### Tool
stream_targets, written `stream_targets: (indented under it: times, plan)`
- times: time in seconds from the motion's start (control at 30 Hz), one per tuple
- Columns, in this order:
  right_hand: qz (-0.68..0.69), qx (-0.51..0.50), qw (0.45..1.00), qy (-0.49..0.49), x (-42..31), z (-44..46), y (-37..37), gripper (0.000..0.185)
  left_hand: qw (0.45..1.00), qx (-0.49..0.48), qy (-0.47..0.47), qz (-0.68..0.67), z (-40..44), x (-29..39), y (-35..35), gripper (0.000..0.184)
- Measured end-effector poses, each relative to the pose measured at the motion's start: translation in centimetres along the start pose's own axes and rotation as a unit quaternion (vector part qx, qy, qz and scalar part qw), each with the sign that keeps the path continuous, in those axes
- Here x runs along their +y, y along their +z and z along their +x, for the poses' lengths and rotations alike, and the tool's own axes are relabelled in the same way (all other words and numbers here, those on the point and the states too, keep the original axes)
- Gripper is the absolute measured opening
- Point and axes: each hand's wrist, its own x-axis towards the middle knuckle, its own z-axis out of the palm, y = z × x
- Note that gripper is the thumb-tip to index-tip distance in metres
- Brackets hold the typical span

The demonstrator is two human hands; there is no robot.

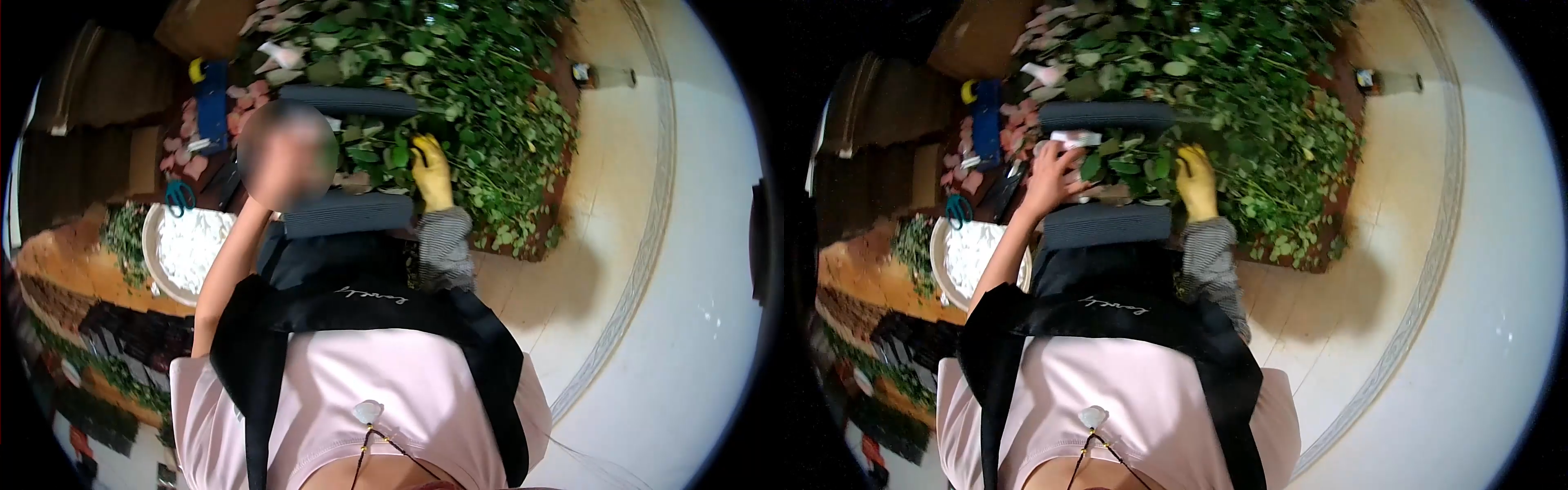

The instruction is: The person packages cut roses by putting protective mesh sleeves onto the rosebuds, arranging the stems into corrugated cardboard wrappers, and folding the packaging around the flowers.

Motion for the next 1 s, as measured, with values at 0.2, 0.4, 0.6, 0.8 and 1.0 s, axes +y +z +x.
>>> stream_targets:
  times: [0.2,0.4,0.6,0.8,1.0]
  plan:
    - [-0.043,-0.171,0.983,0.060,-11.0,2.6,-9.1,0.058,0.989,0.006,-0.117,-0.092,-3.0,1.4,-6.3,0.046]
    - [0.107,-0.477,0.868,-0.090,-20.9,5.3,-6.2,0.042,0.969,0.021,-0.174,-0.172,-4.4,0.4,-3.9,0.036]
    - [-0.217,-0.567,0.764,-0.219,-17.4,6.2,3.8,0.022,0.962,-0.184,-0.188,-0.071,-2.1,2.8,-4.6,0.035]
    - [-0.281,-0.519,0.757,-0.279,-11.4,4.3,6.1,0.025,0.889,0.053,-0.160,-0.425,-5.1,0.5,-3.2,0.016]
    - [-0.009,-0.487,0.846,-0.216,-17.7,6.3,1.3,0.019,0.854,0.024,-0.348,-0.386,-4.8,1.4,-6.3,0.022]
